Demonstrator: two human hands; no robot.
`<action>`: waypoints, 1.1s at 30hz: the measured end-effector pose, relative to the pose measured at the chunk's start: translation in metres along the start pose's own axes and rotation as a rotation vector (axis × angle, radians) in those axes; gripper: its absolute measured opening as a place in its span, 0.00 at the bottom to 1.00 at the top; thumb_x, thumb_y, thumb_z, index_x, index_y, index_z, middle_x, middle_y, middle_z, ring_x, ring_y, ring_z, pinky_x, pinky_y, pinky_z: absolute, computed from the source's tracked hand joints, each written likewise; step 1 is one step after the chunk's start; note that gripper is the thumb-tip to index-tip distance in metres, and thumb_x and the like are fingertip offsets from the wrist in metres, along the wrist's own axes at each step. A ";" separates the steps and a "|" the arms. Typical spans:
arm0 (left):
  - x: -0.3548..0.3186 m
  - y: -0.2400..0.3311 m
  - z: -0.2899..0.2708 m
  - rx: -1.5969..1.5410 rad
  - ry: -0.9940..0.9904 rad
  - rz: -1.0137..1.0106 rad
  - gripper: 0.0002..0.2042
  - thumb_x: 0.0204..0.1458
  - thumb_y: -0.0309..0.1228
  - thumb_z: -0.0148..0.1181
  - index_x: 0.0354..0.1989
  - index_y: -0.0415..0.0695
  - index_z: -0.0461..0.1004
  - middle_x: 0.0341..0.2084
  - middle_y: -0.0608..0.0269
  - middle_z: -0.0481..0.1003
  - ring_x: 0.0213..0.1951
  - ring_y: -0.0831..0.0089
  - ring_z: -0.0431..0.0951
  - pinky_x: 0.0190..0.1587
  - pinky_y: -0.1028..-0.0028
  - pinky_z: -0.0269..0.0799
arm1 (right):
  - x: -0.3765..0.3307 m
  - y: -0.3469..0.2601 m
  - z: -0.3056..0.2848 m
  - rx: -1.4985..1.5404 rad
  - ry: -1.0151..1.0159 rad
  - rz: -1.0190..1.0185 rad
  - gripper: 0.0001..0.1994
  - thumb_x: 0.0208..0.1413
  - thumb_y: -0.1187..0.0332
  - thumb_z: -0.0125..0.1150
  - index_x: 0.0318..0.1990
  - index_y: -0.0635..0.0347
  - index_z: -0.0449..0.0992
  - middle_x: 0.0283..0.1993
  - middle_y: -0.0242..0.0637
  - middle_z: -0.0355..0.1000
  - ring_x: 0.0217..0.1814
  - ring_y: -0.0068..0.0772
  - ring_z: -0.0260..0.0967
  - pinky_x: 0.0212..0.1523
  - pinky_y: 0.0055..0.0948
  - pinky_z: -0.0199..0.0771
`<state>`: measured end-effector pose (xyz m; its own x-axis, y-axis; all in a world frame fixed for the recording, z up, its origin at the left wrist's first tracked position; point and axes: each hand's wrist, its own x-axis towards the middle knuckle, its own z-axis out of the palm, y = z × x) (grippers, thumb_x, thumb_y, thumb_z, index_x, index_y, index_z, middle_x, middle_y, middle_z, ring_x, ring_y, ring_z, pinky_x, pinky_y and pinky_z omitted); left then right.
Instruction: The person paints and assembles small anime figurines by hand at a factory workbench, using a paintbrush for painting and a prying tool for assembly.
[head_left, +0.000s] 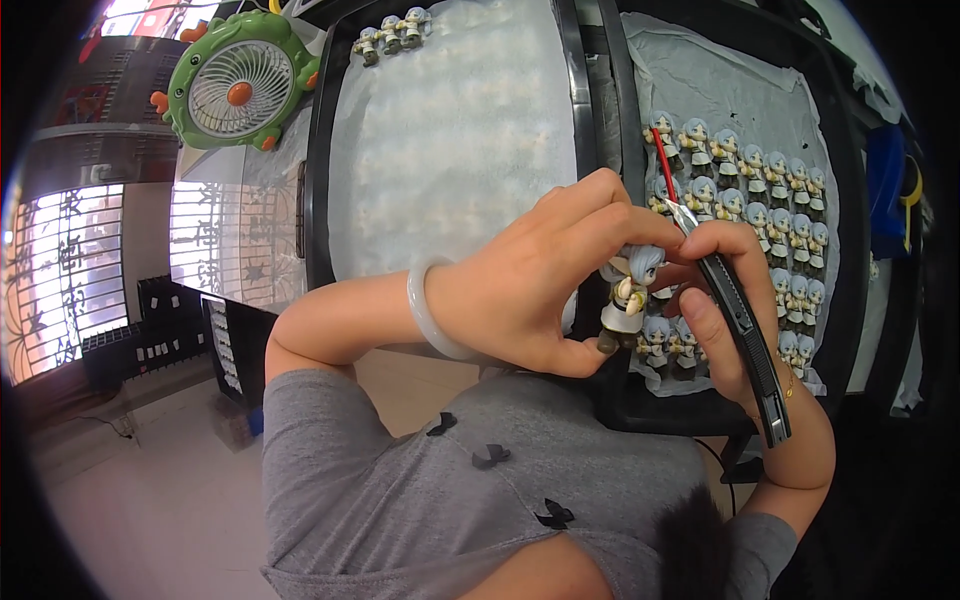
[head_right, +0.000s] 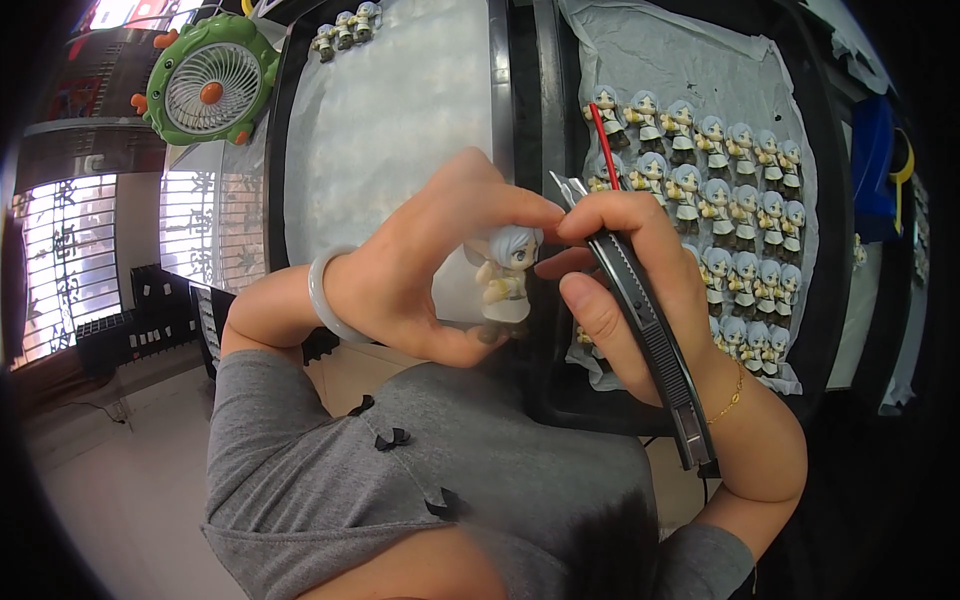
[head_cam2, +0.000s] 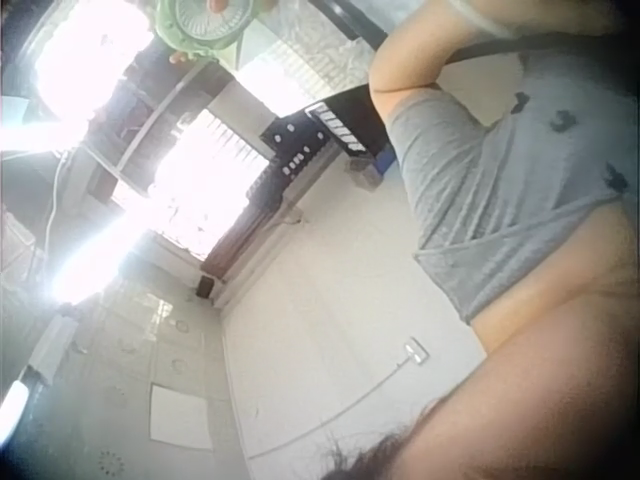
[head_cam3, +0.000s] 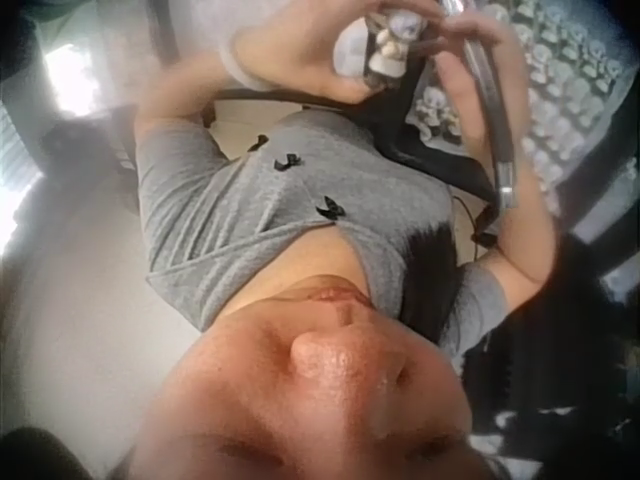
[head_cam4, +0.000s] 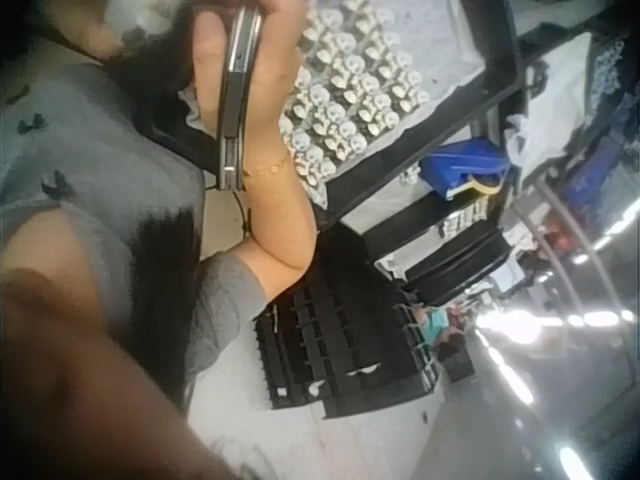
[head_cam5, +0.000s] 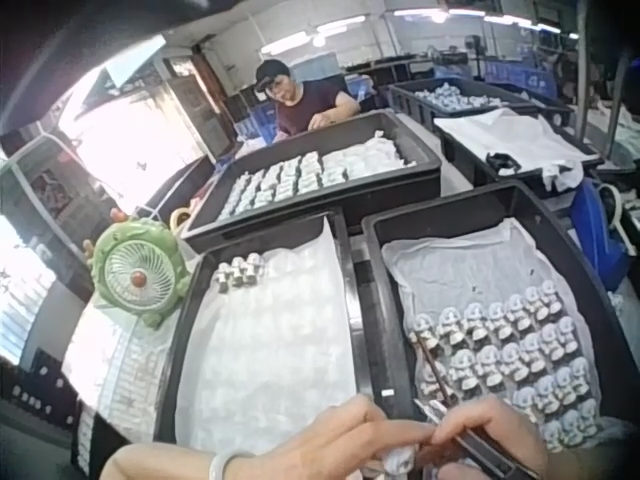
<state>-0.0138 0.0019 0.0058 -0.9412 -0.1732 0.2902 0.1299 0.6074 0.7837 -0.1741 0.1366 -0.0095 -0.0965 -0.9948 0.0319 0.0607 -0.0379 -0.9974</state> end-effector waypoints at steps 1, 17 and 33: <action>0.000 0.001 0.000 0.001 0.004 -0.018 0.30 0.24 0.29 0.61 0.45 0.42 0.63 0.31 0.58 0.64 0.33 0.63 0.64 0.34 0.71 0.59 | 0.000 -0.001 0.001 -0.002 0.000 0.003 0.15 0.51 0.72 0.51 0.46 0.62 0.59 0.40 0.40 0.65 0.40 0.29 0.70 0.39 0.24 0.69; -0.004 -0.002 -0.004 0.093 0.006 -0.086 0.33 0.28 0.50 0.67 0.40 0.39 0.64 0.30 0.56 0.69 0.32 0.60 0.70 0.35 0.70 0.60 | 0.004 -0.005 0.001 0.243 -0.103 0.294 0.19 0.50 0.68 0.49 0.49 0.59 0.56 0.43 0.37 0.63 0.41 0.23 0.65 0.38 0.21 0.65; 0.007 -0.198 -0.166 0.667 0.479 -0.470 0.32 0.28 0.34 0.66 0.46 0.45 0.60 0.40 0.56 0.67 0.42 0.62 0.68 0.47 0.70 0.63 | 0.001 -0.010 -0.009 -0.257 -0.033 -0.157 0.19 0.42 0.74 0.56 0.43 0.60 0.61 0.40 0.40 0.71 0.34 0.31 0.72 0.34 0.26 0.72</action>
<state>0.0055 -0.2485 -0.0558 -0.6040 -0.7230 0.3353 -0.5747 0.6866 0.4454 -0.1835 0.1364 0.0000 -0.0521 -0.9814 0.1849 -0.2065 -0.1706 -0.9635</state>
